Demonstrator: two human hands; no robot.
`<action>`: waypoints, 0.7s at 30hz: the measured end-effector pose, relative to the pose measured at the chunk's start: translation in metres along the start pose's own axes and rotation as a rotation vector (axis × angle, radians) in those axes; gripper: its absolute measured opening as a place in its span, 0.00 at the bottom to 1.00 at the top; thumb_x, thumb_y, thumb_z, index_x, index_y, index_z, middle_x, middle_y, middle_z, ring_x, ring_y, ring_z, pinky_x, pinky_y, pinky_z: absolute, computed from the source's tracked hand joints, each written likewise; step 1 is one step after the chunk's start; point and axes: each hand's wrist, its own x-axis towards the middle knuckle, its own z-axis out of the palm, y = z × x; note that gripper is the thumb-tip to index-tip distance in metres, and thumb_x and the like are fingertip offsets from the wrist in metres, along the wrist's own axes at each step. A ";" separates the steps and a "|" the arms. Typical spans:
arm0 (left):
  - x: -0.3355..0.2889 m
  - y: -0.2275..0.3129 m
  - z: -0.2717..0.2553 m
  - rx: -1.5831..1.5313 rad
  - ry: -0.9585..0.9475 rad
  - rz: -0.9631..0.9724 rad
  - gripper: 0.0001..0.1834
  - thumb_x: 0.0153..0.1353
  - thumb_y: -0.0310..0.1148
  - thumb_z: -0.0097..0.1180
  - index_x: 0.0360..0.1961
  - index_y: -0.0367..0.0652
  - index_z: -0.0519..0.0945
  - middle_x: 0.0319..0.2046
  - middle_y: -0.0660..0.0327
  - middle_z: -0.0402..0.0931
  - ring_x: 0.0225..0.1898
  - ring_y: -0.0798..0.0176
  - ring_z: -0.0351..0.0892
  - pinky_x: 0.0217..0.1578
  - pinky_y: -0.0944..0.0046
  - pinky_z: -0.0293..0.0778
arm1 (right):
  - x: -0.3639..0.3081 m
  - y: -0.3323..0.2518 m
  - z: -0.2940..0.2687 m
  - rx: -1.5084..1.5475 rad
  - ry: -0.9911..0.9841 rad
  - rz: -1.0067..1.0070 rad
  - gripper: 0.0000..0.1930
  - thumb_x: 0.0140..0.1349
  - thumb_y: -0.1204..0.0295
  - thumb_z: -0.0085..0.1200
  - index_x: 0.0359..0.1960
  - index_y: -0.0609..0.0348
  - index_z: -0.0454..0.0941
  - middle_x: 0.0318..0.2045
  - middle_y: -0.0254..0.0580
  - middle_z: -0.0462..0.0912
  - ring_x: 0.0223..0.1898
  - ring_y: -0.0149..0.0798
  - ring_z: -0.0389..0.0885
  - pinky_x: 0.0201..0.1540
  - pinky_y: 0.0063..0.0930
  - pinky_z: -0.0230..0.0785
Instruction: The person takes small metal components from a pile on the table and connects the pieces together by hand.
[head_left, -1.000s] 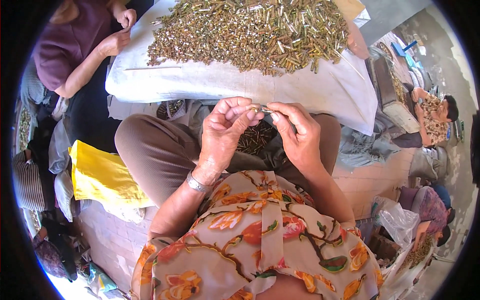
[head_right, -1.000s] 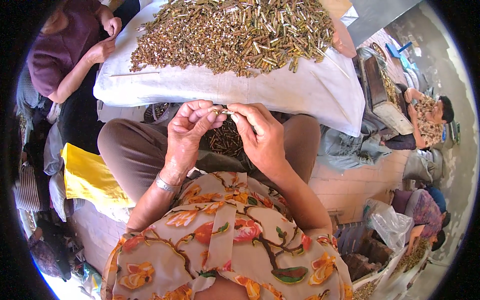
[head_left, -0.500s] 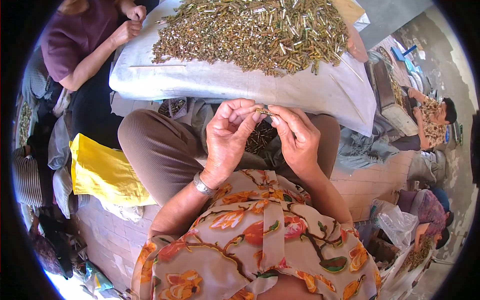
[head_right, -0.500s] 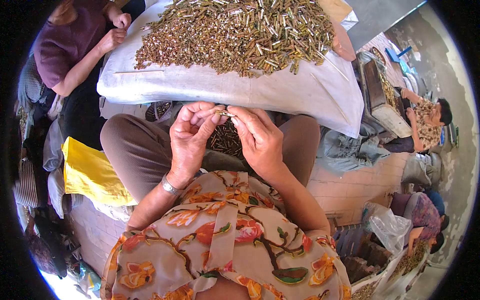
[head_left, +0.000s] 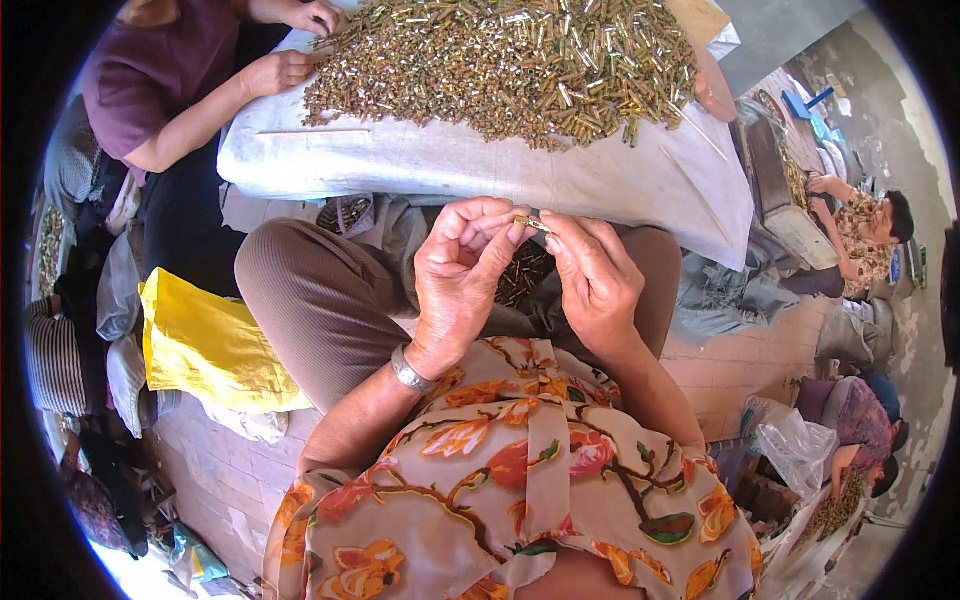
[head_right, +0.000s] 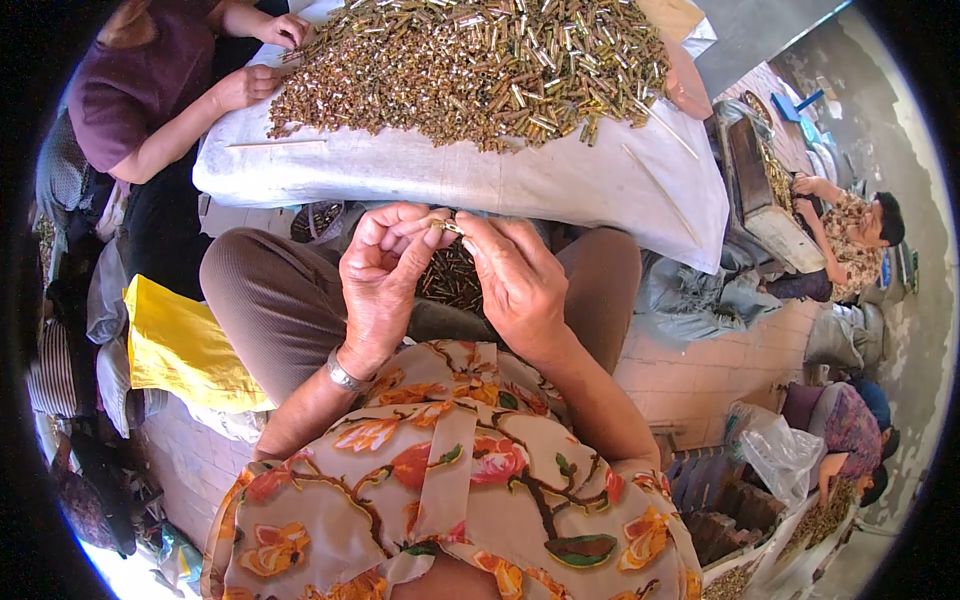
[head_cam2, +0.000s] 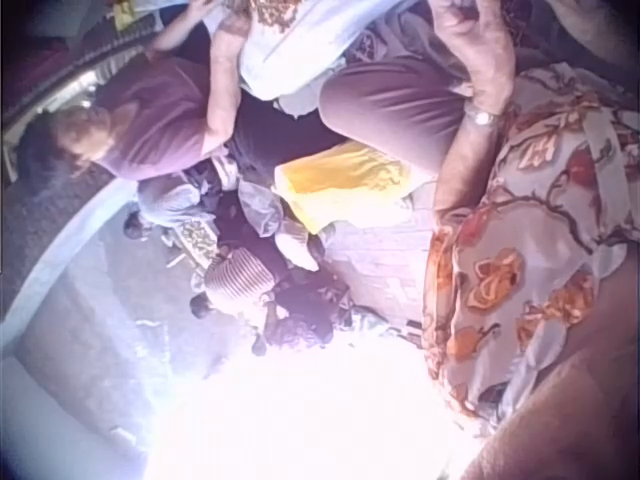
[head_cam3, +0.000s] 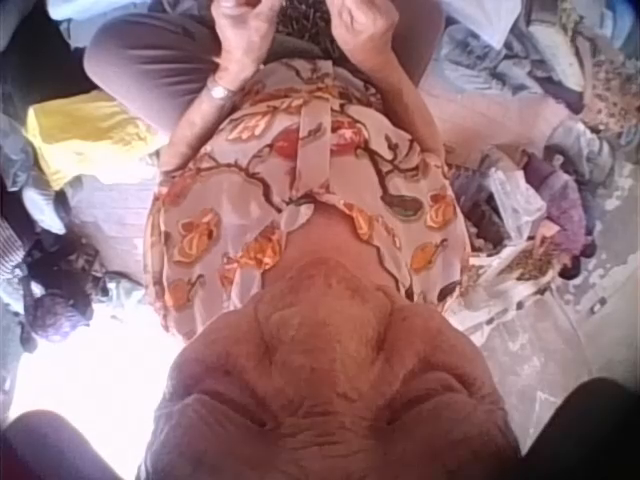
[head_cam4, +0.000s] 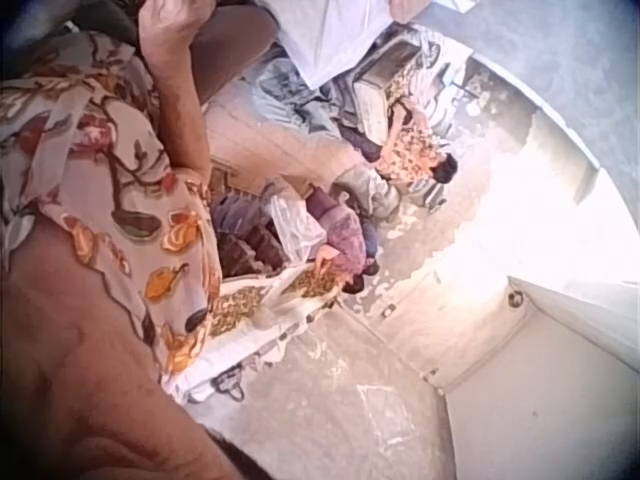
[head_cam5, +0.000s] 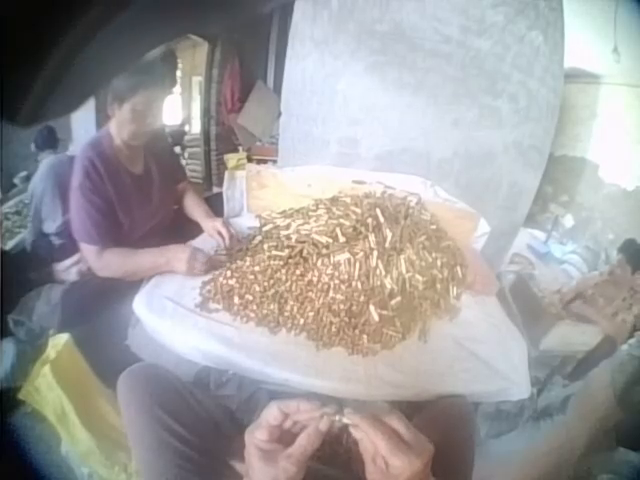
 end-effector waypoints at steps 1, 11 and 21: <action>0.000 0.001 0.000 -0.009 0.011 -0.020 0.12 0.62 0.17 0.52 0.46 0.32 0.70 0.43 0.53 0.78 0.45 0.65 0.79 0.50 0.67 0.75 | 0.000 -0.001 -0.001 0.021 0.007 0.003 0.11 0.60 0.83 0.54 0.45 0.65 0.79 0.36 0.45 0.81 0.32 0.32 0.80 0.33 0.22 0.74; -0.001 0.000 0.001 -0.028 -0.005 -0.001 0.13 0.61 0.17 0.52 0.47 0.33 0.70 0.43 0.54 0.78 0.45 0.66 0.79 0.49 0.68 0.75 | 0.002 -0.003 0.000 0.053 0.017 0.001 0.12 0.59 0.82 0.55 0.45 0.65 0.79 0.35 0.45 0.81 0.31 0.32 0.80 0.33 0.22 0.74; 0.022 0.022 -0.032 0.071 -0.376 -0.302 0.10 0.58 0.20 0.59 0.41 0.35 0.77 0.35 0.60 0.80 0.36 0.70 0.80 0.41 0.72 0.76 | 0.018 0.014 -0.038 0.701 -0.478 0.500 0.09 0.65 0.75 0.51 0.43 0.65 0.80 0.27 0.36 0.80 0.24 0.24 0.75 0.28 0.18 0.68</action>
